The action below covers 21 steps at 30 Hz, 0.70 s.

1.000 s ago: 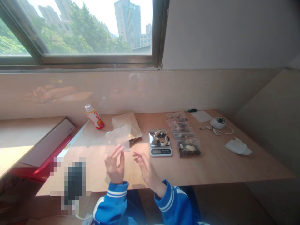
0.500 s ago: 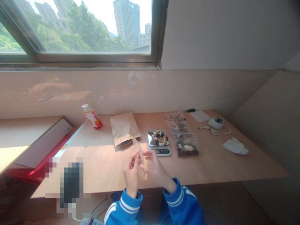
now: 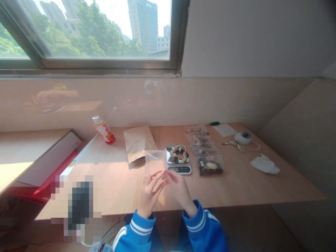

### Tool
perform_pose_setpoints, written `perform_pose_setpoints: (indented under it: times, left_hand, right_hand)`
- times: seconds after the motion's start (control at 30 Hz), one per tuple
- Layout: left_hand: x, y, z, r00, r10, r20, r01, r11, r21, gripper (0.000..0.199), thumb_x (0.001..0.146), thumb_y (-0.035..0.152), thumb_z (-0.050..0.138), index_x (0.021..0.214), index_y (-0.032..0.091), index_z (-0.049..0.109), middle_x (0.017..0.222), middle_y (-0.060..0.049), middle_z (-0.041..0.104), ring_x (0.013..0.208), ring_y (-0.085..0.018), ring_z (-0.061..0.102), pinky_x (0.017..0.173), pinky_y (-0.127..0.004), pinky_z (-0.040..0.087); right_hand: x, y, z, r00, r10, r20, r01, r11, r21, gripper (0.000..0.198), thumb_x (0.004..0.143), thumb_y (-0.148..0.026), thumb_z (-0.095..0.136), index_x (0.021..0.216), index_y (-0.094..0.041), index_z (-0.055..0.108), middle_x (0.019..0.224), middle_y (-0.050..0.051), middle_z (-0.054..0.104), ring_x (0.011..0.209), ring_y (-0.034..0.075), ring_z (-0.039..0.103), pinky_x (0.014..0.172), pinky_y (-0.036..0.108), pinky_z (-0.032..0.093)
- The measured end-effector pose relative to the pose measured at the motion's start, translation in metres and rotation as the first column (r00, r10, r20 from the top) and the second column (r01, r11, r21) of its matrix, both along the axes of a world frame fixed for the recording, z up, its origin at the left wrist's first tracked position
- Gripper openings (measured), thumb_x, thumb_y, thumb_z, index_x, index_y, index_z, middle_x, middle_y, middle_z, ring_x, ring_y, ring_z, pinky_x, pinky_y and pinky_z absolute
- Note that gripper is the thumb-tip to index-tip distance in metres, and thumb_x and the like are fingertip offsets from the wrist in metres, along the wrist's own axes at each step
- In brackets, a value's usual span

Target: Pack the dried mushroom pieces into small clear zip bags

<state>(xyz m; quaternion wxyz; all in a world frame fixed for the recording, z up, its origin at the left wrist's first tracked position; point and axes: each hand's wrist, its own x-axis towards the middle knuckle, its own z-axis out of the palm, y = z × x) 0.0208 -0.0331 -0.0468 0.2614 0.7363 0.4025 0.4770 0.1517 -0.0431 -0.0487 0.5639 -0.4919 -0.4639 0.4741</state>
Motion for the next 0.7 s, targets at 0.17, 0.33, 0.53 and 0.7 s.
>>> perform_pose_setpoints:
  times: [0.17,0.33,0.53,0.7]
  left_hand:
    - [-0.004,0.006,-0.004,0.991,0.136,-0.018,-0.130,0.976,0.175,0.022,0.085,0.020,0.057,0.101,0.027,0.069,0.087,-0.002,0.067,0.084,-0.017,0.060,0.076,-0.030,0.052]
    - [-0.012,0.014,-0.002,0.935,0.335,0.120,-0.354,0.909,0.218,0.014,0.080,0.021,0.064,0.092,0.026,0.070,0.084,-0.001,0.067,0.081,-0.017,0.058,0.078,-0.033,0.047]
    - [-0.013,0.019,0.000,0.893,0.410,0.185,-0.437,0.888,0.142,0.011,0.081,0.026,0.064,0.090,0.024,0.069,0.095,-0.003,0.067,0.096,-0.019,0.059,0.092,-0.039,0.043]
    - [-0.002,0.018,-0.006,0.889,0.356,0.287,-0.340,0.935,-0.107,0.019,0.083,0.033,0.060,0.096,0.022,0.067,0.116,-0.007,0.065,0.119,-0.024,0.053,0.103,-0.042,0.037]
  right_hand:
    - [0.005,0.004,-0.007,0.996,-0.080,0.040,0.081,0.996,-0.032,0.035,0.083,-0.049,0.056,0.089,-0.016,0.068,0.075,0.004,0.064,0.067,0.015,0.059,0.063,0.028,0.048]
    - [0.034,0.013,-0.014,0.990,-0.073,0.121,0.082,0.993,-0.079,0.045,0.084,-0.055,0.051,0.093,-0.014,0.069,0.066,0.004,0.063,0.057,0.015,0.056,0.057,0.029,0.049]
    - [0.080,0.037,-0.025,0.736,-0.298,0.608,0.152,0.948,0.280,0.034,0.090,-0.038,0.045,0.115,-0.023,0.062,0.115,0.011,0.059,0.112,0.025,0.053,0.097,0.043,0.043]
    - [0.108,0.066,-0.056,0.471,-0.288,0.834,0.104,0.957,0.271,0.042,0.086,-0.032,0.050,0.127,-0.022,0.054,0.134,0.014,0.046,0.124,0.030,0.041,0.099,0.050,0.041]
